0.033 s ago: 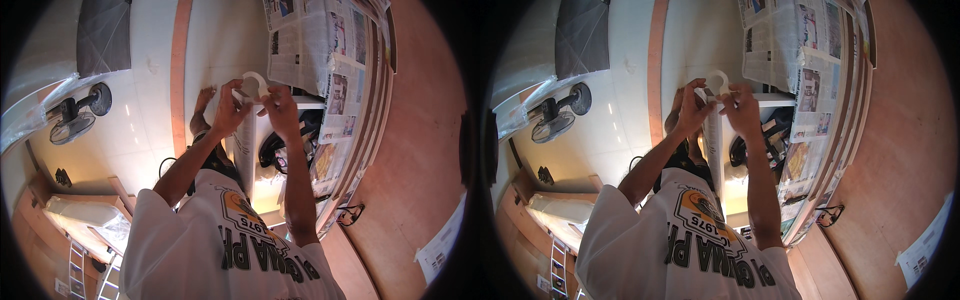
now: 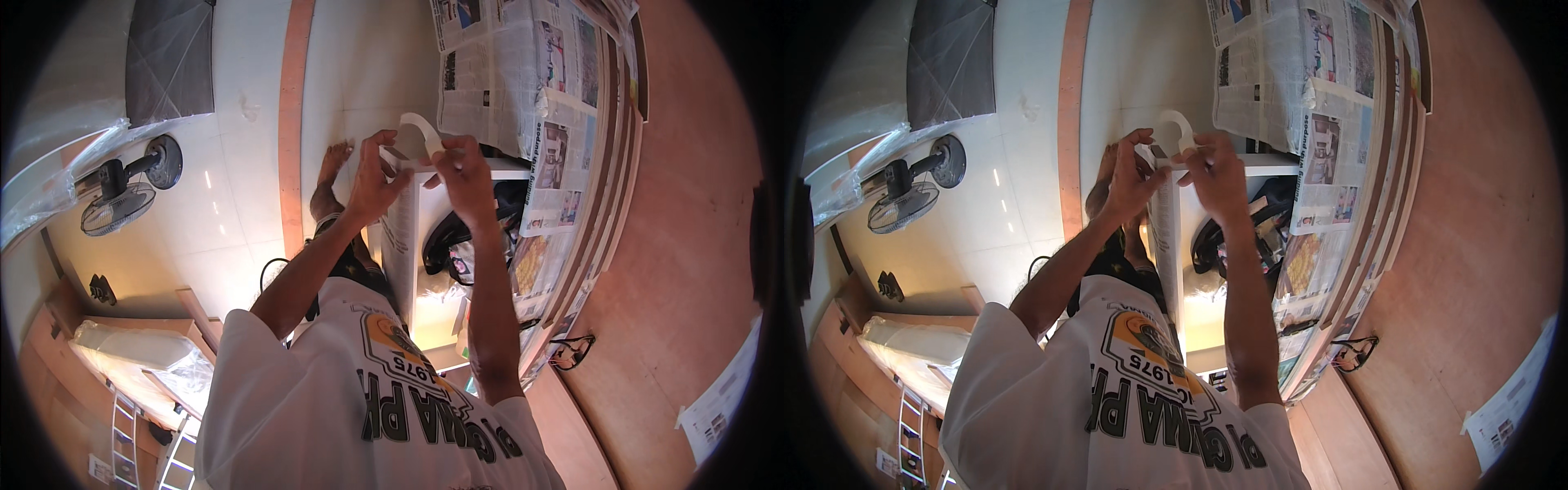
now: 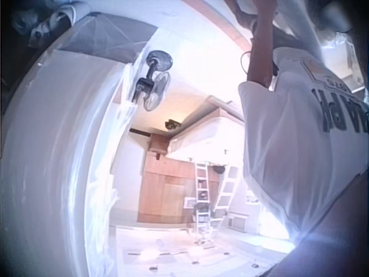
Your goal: The person assembles a wooden cabinet by attaching a drawer front to the frame using masking tape. They also handle newspapers, placing them inside the drawer and on the work surface.
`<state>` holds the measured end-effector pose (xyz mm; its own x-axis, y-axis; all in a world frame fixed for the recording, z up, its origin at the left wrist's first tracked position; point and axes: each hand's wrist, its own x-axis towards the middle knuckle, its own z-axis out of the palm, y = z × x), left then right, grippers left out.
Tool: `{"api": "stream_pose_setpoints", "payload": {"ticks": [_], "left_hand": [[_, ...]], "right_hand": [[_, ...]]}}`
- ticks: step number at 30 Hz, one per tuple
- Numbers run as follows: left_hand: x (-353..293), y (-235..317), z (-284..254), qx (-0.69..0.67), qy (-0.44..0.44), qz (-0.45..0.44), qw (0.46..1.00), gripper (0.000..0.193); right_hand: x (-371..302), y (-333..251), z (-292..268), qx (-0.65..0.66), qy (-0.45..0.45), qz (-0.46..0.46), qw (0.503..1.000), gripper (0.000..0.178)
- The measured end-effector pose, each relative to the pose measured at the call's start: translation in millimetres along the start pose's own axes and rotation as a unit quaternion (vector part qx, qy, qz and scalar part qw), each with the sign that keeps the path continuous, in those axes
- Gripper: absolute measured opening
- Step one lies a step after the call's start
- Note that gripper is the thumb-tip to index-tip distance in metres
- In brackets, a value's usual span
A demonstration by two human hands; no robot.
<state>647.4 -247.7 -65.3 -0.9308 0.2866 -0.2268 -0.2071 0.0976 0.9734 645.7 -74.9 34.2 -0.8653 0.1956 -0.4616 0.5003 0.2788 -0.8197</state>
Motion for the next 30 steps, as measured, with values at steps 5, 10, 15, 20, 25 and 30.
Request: {"api": "stream_pose_setpoints", "payload": {"ticks": [5, 10, 15, 20, 25, 30], "left_hand": [[3.4, -12.0, -4.4, 0.069, 0.016, 0.023, 0.997, 0.084], [7.1, -23.8, -11.2, 0.164, 0.010, -0.015, 0.986, 0.106], [10.5, -31.5, -15.1, 0.169, -0.017, -0.049, 0.984, 0.121], [20.1, -33.6, -23.6, 0.171, -0.063, -0.046, 0.982, 0.125], [34.6, -31.2, -33.4, 0.245, -0.169, -0.082, 0.951, 0.124], [42.5, -38.8, -35.5, 0.272, -0.227, -0.091, 0.931, 0.126]], "right_hand": [[30.7, -22.8, -15.6, 0.137, -0.071, 0.081, 0.985, 0.028], [67.7, -30.4, -1.4, 0.077, -0.100, 0.139, 0.982, 0.023], [99.8, -25.0, 16.2, 0.034, -0.120, 0.176, 0.977, 0.023], [121.0, -17.0, 28.3, 0.045, -0.139, 0.206, 0.968, 0.019], [129.0, 4.1, 31.3, 0.048, -0.155, 0.165, 0.973, 0.016], [140.7, 29.2, 27.5, -0.071, -0.224, 0.043, 0.971, 0.014]]}}
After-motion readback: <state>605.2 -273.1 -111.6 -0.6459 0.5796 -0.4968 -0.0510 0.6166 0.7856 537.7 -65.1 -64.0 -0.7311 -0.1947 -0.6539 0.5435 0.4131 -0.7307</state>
